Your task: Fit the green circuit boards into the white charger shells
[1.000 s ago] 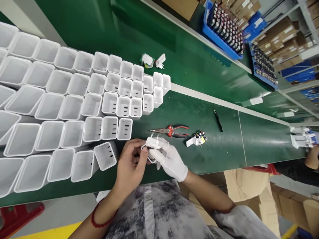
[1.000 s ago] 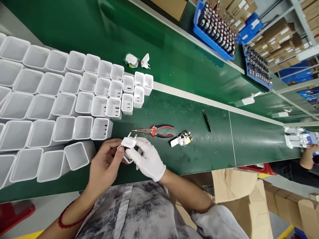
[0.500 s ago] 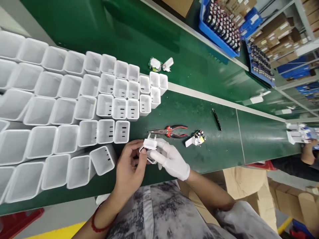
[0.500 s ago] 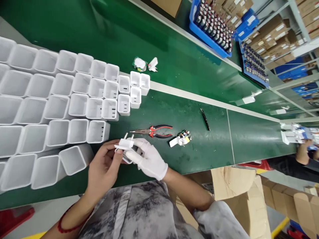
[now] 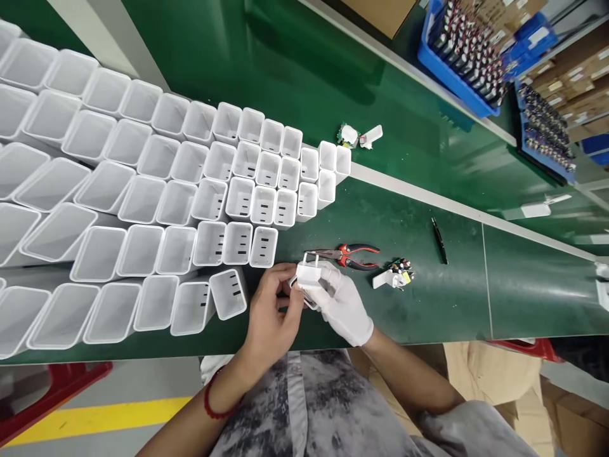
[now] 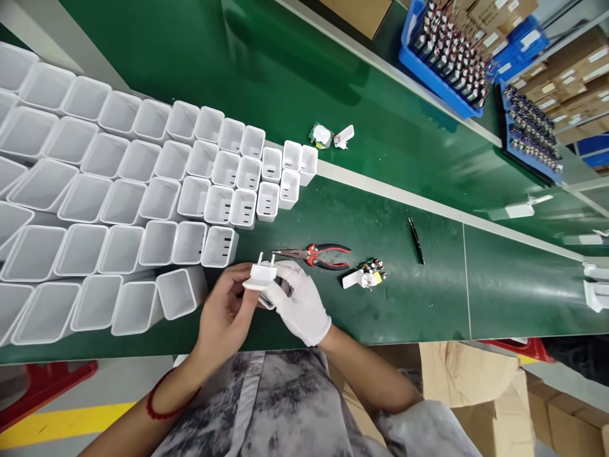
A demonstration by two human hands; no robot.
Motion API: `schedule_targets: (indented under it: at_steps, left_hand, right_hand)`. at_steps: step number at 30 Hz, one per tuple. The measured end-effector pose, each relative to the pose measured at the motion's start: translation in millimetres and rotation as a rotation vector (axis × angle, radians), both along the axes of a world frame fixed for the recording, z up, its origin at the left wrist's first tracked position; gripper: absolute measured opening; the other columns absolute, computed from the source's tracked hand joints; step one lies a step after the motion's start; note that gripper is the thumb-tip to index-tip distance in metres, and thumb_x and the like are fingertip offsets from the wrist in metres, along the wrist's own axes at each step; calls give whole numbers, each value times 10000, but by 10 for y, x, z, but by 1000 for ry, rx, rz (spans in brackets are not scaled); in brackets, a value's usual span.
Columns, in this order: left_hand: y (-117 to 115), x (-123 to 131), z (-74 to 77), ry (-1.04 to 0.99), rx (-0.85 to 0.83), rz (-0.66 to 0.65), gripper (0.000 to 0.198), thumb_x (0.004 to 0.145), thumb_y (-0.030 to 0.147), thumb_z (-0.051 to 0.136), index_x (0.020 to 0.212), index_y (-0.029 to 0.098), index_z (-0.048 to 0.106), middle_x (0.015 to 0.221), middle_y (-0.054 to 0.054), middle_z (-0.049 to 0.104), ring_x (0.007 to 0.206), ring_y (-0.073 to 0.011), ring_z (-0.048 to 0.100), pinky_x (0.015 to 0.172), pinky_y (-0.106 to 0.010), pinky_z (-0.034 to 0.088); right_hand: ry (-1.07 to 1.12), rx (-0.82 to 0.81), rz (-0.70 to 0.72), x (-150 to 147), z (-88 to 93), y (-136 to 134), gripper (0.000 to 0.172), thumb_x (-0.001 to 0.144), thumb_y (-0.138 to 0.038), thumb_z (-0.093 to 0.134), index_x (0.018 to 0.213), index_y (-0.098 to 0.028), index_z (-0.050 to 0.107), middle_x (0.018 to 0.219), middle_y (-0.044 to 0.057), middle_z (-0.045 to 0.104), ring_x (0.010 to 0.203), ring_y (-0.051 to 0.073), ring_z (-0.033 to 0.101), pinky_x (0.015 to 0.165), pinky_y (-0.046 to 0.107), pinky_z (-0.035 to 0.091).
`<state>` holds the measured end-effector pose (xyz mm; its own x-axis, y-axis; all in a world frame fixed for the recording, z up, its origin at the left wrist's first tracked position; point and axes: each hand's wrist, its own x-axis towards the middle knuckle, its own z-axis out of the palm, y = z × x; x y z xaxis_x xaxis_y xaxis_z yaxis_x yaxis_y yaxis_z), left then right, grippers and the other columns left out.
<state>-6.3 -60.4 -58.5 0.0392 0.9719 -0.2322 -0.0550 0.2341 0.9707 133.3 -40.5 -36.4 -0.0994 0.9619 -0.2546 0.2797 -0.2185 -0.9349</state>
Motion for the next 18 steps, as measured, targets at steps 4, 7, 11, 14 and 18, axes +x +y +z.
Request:
schedule_targets:
  at_steps: [4, 7, 11, 14, 18]
  left_hand:
    - [0, 8, -7, 25, -6, 17, 209, 948, 363, 543, 1094, 214, 561, 1231, -76, 528, 852, -137, 623, 593, -233, 615]
    - [5, 12, -12, 33, -37, 32, 234, 947, 384, 545, 1112, 219, 546, 1233, -75, 533, 861, -141, 630, 601, -242, 622]
    - [4, 24, -28, 82, -10, 33, 229, 958, 384, 526, 1115, 217, 536, 1191, -76, 567, 824, -134, 630, 624, -256, 622]
    - [-11, 44, 33, 217, 104, -9, 202, 971, 341, 507, 1114, 210, 562, 1178, -87, 586, 924, -163, 648, 698, -264, 614]
    - [-2, 60, 264, 387, 327, -135, 352, 969, 283, 513, 1317, 228, 514, 1289, -118, 542, 829, -129, 662, 682, -247, 603]
  right_hand:
    - [124, -147, 23, 85, -10, -10, 376, 872, -510, 639, 1147, -261, 701, 1062, 65, 626, 587, 96, 558, 447, 235, 480]
    - [299, -260, 95, 251, -2, -47, 537, 911, -505, 575, 1381, -250, 523, 930, 41, 645, 589, 126, 596, 549, 301, 555]
    - [-4, 14, 168, 286, 3, -114, 626, 871, -401, 624, 1446, -261, 422, 1165, 92, 625, 820, 191, 652, 760, 386, 579]
    - [-451, 227, 301, 176, 60, -126, 552, 831, -377, 652, 1347, -227, 527, 1208, 127, 614, 944, 251, 652, 816, 407, 560]
    - [-597, 354, 281, 307, 255, 35, 256, 870, -352, 606, 1090, -226, 638, 925, 51, 680, 797, 195, 652, 754, 330, 548]
